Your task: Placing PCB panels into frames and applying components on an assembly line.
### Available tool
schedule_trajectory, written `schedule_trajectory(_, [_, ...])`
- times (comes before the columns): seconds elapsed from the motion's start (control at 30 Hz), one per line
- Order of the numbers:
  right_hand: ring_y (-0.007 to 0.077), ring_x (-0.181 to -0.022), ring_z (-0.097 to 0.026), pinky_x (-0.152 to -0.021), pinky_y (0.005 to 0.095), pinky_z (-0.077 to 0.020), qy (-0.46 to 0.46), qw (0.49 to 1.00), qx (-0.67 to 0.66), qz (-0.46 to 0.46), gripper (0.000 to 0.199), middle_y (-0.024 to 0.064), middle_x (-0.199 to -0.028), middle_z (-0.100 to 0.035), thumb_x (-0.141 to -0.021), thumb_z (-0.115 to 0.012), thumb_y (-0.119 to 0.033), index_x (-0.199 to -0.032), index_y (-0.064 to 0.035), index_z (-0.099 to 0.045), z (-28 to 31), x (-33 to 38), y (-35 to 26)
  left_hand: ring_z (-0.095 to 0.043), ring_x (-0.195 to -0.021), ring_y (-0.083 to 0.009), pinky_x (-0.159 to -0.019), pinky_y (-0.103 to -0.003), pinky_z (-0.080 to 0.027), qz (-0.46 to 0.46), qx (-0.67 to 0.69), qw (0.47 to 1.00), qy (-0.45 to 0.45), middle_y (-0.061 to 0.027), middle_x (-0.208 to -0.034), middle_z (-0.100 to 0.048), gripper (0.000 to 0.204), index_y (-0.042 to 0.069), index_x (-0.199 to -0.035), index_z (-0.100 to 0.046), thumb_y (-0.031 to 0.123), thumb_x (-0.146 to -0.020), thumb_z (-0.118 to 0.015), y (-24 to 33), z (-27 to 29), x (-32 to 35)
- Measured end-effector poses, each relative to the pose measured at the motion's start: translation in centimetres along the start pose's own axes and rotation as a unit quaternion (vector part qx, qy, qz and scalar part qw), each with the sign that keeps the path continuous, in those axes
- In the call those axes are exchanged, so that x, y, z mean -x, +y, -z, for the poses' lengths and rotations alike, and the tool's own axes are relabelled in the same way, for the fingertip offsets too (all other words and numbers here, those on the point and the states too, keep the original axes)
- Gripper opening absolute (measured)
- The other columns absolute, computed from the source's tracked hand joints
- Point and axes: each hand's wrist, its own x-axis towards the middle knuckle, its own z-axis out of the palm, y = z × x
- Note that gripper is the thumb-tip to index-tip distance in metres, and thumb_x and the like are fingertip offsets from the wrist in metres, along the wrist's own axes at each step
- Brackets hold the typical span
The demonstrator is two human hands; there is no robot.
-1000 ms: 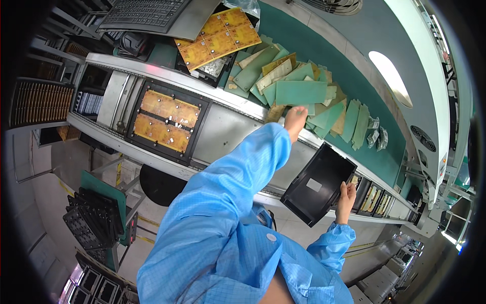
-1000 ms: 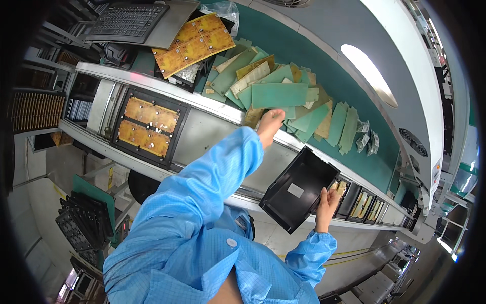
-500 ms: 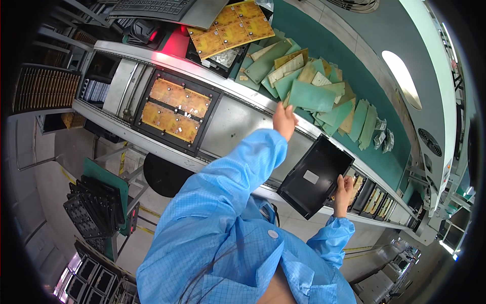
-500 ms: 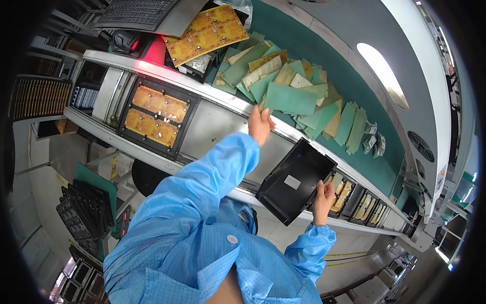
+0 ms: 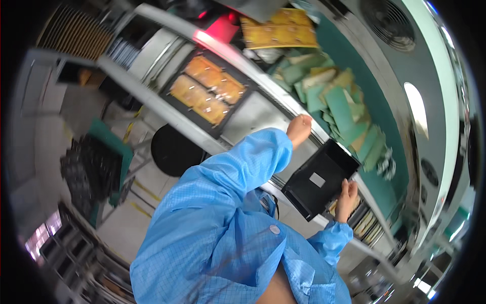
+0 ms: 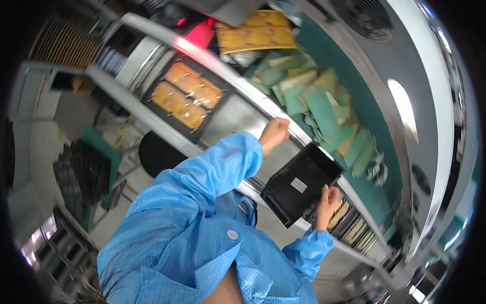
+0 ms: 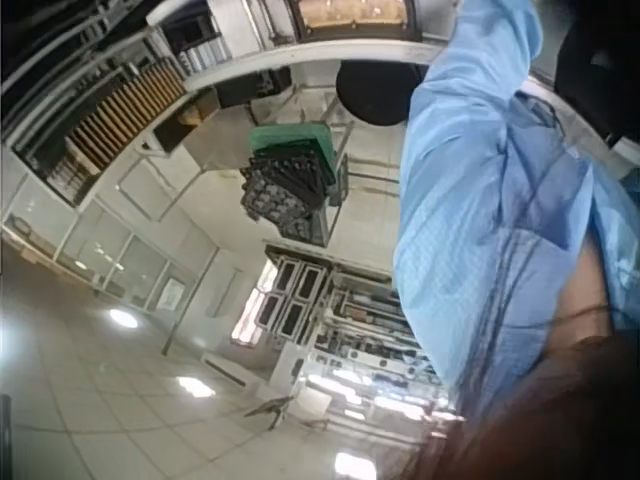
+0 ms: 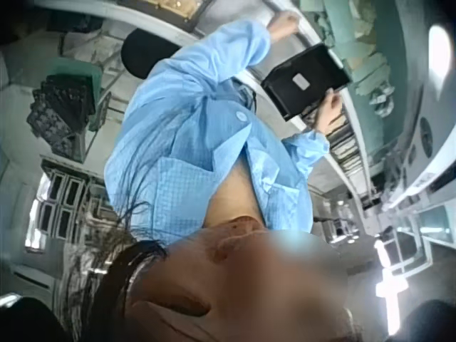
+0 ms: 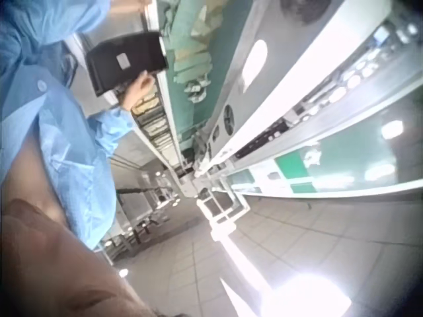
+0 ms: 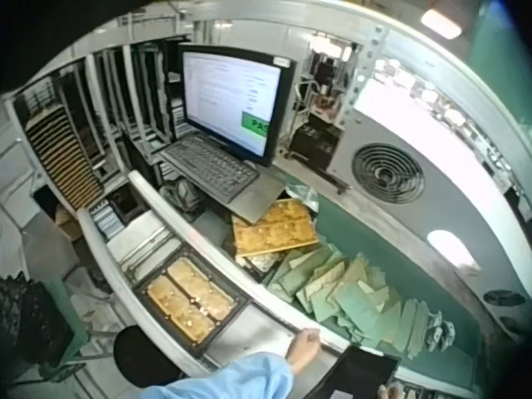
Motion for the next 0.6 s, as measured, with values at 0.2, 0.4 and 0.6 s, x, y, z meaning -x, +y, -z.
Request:
schedule_trajectory(0.2, [0.0074, -0.076, -0.036, -0.068, 0.0217, -0.0327, -0.08, 0.975, -0.067, 0.197, 0.022, -0.0044, -0.083, -0.042, -0.101, -0.056, -0.023, -0.089, -0.0068, -0.048, -0.7, 1.6, -8.3, -0.065, -0.096, -0.0262, -0.086, -0.039, -0.05, -0.037, -0.138, 0.988, -0.066, -0.0136, -0.099, -0.069, 0.041, 0.002, -0.108, -0.064, 0.04, -0.095, -0.057, 0.7, 11.4, 12.9])
schedule_trajectory(0.4, [0.0111, -0.082, -0.039, -0.074, 0.0244, -0.0373, -0.327, 0.864, -0.065, 0.378, 0.023, -0.0004, -0.091, -0.043, -0.102, -0.056, -0.024, -0.1, -0.0025, -0.049, -12.1, 4.7, -19.4, -0.052, -0.124, -0.0373, -0.104, -0.041, -0.041, -0.154, -0.085, 0.983, 0.053, -0.0261, -0.133, -0.053, 0.073, 0.001, -0.144, -0.039, 0.054, -0.096, -0.05, 7.6, 22.1, 32.6])
schedule_trajectory(0.6, [0.0291, -0.076, -0.048, -0.074, 0.042, -0.0436, -0.416, 0.691, 0.017, 0.591, 0.029, 0.0189, -0.082, -0.053, -0.102, -0.051, -0.021, -0.094, 0.0057, -0.049, -29.9, 19.8, -20.5, -0.057, -0.121, -0.0318, -0.102, -0.039, -0.044, -0.116, -0.02, 0.874, 0.471, -0.0204, -0.129, -0.06, 0.046, 0.002, -0.13, -0.055, 0.037, -0.104, -0.043, -2.3, 30.1, 50.7])
